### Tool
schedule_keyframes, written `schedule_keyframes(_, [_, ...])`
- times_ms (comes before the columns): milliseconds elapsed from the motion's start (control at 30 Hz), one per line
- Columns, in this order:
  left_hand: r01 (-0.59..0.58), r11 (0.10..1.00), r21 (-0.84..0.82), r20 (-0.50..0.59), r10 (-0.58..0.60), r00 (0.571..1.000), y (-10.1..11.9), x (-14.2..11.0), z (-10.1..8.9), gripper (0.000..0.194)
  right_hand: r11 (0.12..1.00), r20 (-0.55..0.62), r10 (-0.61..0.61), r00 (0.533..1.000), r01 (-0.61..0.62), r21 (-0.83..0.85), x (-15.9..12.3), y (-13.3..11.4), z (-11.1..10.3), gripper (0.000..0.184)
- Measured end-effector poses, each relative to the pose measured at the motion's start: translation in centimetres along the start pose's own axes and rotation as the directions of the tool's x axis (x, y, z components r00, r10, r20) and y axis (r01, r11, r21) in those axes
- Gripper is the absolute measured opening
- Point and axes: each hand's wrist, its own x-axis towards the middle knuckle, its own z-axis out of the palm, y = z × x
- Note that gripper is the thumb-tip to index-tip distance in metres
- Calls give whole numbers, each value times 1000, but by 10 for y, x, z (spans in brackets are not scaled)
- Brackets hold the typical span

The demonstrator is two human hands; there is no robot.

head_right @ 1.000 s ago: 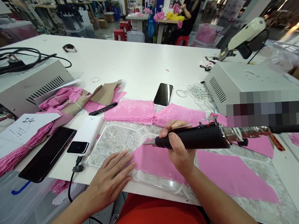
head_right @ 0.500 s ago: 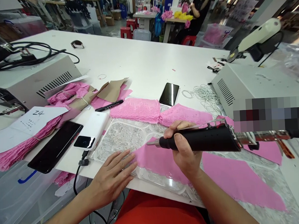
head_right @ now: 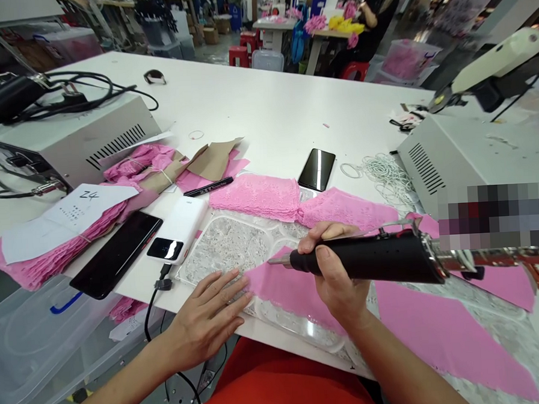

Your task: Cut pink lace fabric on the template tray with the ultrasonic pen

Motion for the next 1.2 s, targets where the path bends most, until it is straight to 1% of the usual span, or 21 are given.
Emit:
schedule_keyframes(333, [4,1000,11,-3,-4,1000,0,-3,0,29,999,104,-8,995,3,53,-9,1,13,14])
schedule_keyframes(467, [13,1000,26,-5,-13,1000,0,-2,0,29,996,128,9,992,-20,83,-9,2,13,11])
schedule_keyframes(600, [-1,1000,25,-5,1,1000,0,-1,-2,31,995,126,-8,992,-5,96,-9,3,16,9])
schedule_keyframes(700, [-17,1000,21,-27,17,1000,0,1,-3,31,991,69,-10,998,1,134,0,-1,12,11])
schedule_keyframes(800, [-22,1000,7,-68,23,997,-2,9,-1,31,986,-64,-58,996,67,151,15,-12,-6,11])
schedule_keyframes(900, [-43,999,-22,-88,41,995,-2,25,3,30,983,-215,-153,965,170,66,22,-23,-32,10])
schedule_keyframes(967, [-56,998,-23,-68,54,996,-1,38,9,30,981,-287,-179,941,195,26,21,-25,-46,10])
schedule_keyframes(1067, [-76,997,10,-12,76,997,0,55,18,31,985,-318,-157,935,173,24,15,-23,-55,10])
schedule_keyframes(1200, [-82,996,45,46,80,996,-3,64,27,32,989,-273,-140,952,150,16,9,-16,-50,12])
